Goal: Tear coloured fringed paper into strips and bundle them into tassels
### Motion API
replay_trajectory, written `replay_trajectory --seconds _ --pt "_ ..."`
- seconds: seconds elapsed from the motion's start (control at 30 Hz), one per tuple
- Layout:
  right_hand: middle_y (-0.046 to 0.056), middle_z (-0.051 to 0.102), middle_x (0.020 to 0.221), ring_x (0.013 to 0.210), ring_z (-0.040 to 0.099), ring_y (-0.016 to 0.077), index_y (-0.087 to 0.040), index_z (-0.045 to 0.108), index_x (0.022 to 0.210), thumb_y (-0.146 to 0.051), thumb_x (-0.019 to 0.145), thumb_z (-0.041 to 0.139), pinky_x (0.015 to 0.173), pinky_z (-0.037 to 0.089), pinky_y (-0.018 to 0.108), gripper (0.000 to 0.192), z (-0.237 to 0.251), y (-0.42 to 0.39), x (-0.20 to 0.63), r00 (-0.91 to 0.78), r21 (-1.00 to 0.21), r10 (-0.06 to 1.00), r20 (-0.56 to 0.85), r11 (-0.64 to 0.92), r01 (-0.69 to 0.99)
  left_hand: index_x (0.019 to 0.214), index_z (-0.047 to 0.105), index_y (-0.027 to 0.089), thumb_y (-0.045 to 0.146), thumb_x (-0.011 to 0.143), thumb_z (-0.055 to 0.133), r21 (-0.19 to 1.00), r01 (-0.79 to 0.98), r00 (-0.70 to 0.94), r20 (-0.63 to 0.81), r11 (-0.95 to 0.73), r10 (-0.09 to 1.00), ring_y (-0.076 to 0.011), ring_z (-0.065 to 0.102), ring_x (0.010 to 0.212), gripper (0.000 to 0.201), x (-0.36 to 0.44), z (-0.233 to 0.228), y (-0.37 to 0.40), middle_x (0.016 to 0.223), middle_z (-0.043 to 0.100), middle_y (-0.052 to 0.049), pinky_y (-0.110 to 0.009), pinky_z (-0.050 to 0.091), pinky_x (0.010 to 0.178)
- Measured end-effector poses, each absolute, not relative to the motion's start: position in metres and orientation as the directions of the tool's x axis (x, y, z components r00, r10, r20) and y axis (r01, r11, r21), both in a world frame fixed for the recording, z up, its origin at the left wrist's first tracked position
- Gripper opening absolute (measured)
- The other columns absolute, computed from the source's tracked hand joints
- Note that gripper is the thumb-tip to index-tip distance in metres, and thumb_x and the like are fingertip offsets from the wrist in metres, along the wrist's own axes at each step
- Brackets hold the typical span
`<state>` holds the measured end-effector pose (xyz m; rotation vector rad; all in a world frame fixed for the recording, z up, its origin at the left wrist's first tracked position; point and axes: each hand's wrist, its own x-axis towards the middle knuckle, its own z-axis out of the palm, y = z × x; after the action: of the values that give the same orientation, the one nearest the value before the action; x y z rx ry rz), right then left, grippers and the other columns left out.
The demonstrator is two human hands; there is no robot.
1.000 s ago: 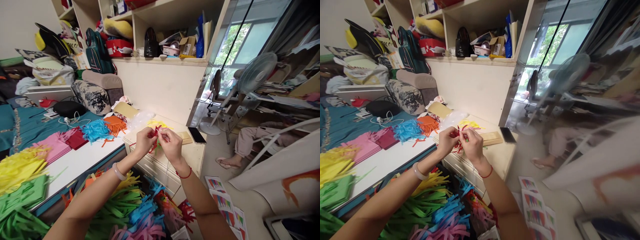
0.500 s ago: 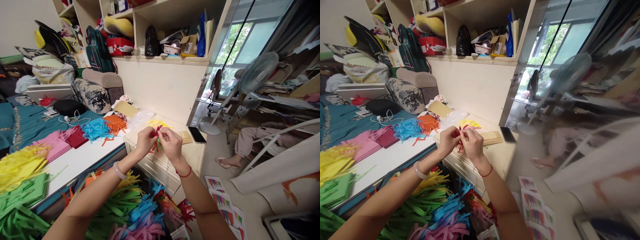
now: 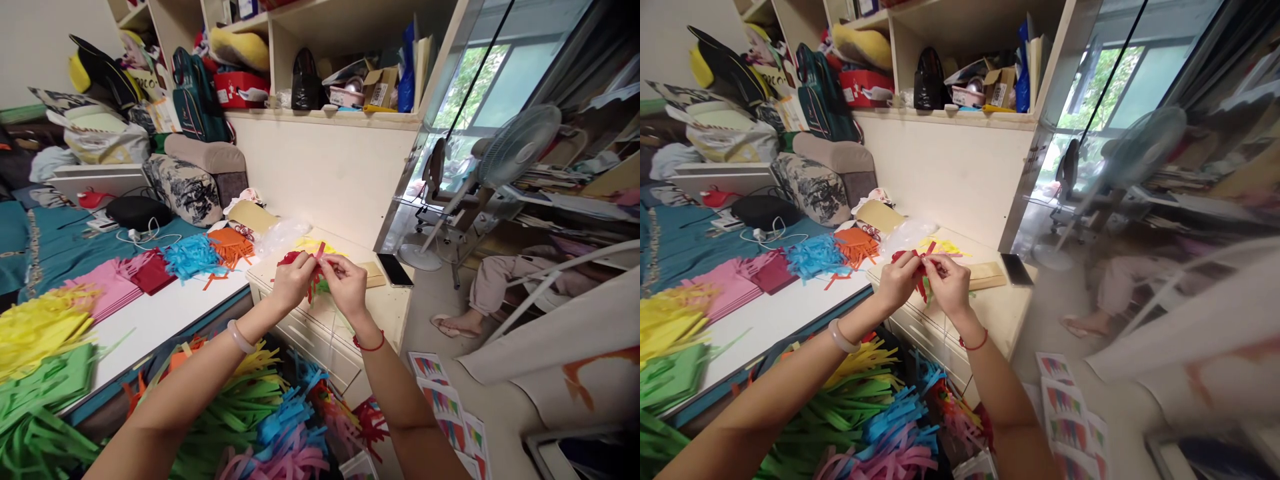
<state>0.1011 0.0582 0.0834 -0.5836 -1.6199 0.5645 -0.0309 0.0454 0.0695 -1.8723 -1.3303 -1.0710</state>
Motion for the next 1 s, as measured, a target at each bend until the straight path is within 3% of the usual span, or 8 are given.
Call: replay_trajectory --seconds 0.23,0.47,0.57,0.67,0.83,0.9,0.93,1.0 --pt "0.006 0.069 0.084 0.08 0.064 0.0177 -0.019 0.074 0.086 -0.033 0.085 0.059 0.074 0.053 0.029 0.02 0.09 0.066 0.115 -0.143 -0.681 0.675 0.723 0.732 0.01 0.12 0.054 0.016 0.018 0.096 0.035 -0.137 0.928 0.304 0.816 -0.348 0.491 -0.0117 0.061 0.068 0.03 -0.04 0.061 0.038 0.09 0.062 -0.007 -0.02 0.046 0.054" --pt "0.004 0.061 0.088 0.087 0.06 0.0143 -0.02 0.074 0.078 -0.038 0.078 0.067 0.075 0.05 0.025 0.02 0.102 0.074 0.131 -0.175 -0.789 0.774 0.608 0.566 -0.238 0.108 0.063 0.016 0.013 0.092 0.043 -0.275 0.927 0.375 0.663 -0.255 0.648 -0.0165 0.059 0.071 0.026 -0.019 0.089 0.008 0.086 0.062 -0.008 -0.025 0.045 0.055" --pt "0.0 0.059 0.066 0.058 0.056 0.0097 -0.019 0.07 0.079 -0.048 0.073 0.07 0.053 0.046 0.022 0.03 0.119 0.079 0.139 -0.254 -0.862 0.853 0.456 0.353 -0.363 0.099 0.066 0.013 0.011 0.087 0.05 -0.305 0.894 0.443 0.502 -0.328 0.742 -0.0215 0.06 0.083 0.02 0.005 0.084 -0.017 0.089 0.063 -0.011 -0.029 0.046 0.059" --pt "-0.008 0.042 0.045 0.036 0.031 0.0046 -0.021 0.066 0.085 -0.056 0.071 0.069 0.036 0.023 0.02 0.038 0.144 0.087 0.147 -0.293 -0.882 0.857 0.424 0.317 -0.349 0.089 0.07 0.011 0.011 0.082 0.055 -0.308 0.79 0.604 0.238 -0.531 0.761 -0.0245 0.062 0.081 0.016 0.034 0.047 -0.045 0.095 0.065 -0.018 -0.032 0.045 0.056" --pt "-0.01 0.032 0.043 0.038 0.023 0.0046 -0.02 0.064 0.088 -0.061 0.071 0.065 0.038 0.017 0.021 0.044 0.156 0.101 0.148 -0.281 -0.862 0.825 0.491 0.413 -0.296 0.061 0.069 0.016 0.009 0.064 0.071 -0.062 0.672 0.72 -0.178 -0.738 0.671 -0.0205 0.06 0.057 0.008 0.044 -0.004 -0.038 0.064 0.066 -0.011 -0.026 0.035 0.043" --pt "-0.01 0.033 0.045 0.039 0.023 0.0044 -0.018 0.065 0.089 -0.062 0.069 0.067 0.039 0.016 0.021 0.048 0.141 0.107 0.144 -0.304 -0.883 0.838 0.453 0.374 -0.285 0.055 0.065 0.018 0.019 0.058 0.077 0.09 0.721 0.693 -0.138 -0.687 0.708 -0.0166 0.056 0.048 0.012 0.028 0.009 -0.001 0.053 0.061 -0.004 -0.025 0.035 0.042" --pt "-0.01 0.034 0.046 0.04 0.023 0.0043 -0.017 0.065 0.088 -0.061 0.068 0.067 0.039 0.015 0.021 0.049 0.13 0.11 0.142 -0.314 -0.895 0.849 0.425 0.343 -0.286 0.053 0.064 0.018 0.02 0.06 0.075 0.167 0.819 0.559 -0.019 -0.549 0.829 -0.0157 0.056 0.049 0.014 0.018 0.022 0.023 0.052 0.06 -0.003 -0.025 0.038 0.045" --pt "-0.009 0.034 0.047 0.042 0.024 0.0043 -0.016 0.065 0.087 -0.059 0.067 0.068 0.04 0.015 0.02 0.048 0.107 0.115 0.138 -0.347 -0.921 0.867 0.358 0.267 -0.283 0.065 0.065 0.015 0.018 0.076 0.06 0.174 0.887 0.412 0.118 -0.427 0.904 -0.0179 0.061 0.06 0.013 -0.001 0.048 0.077 0.065 0.064 -0.008 -0.027 0.044 0.056"
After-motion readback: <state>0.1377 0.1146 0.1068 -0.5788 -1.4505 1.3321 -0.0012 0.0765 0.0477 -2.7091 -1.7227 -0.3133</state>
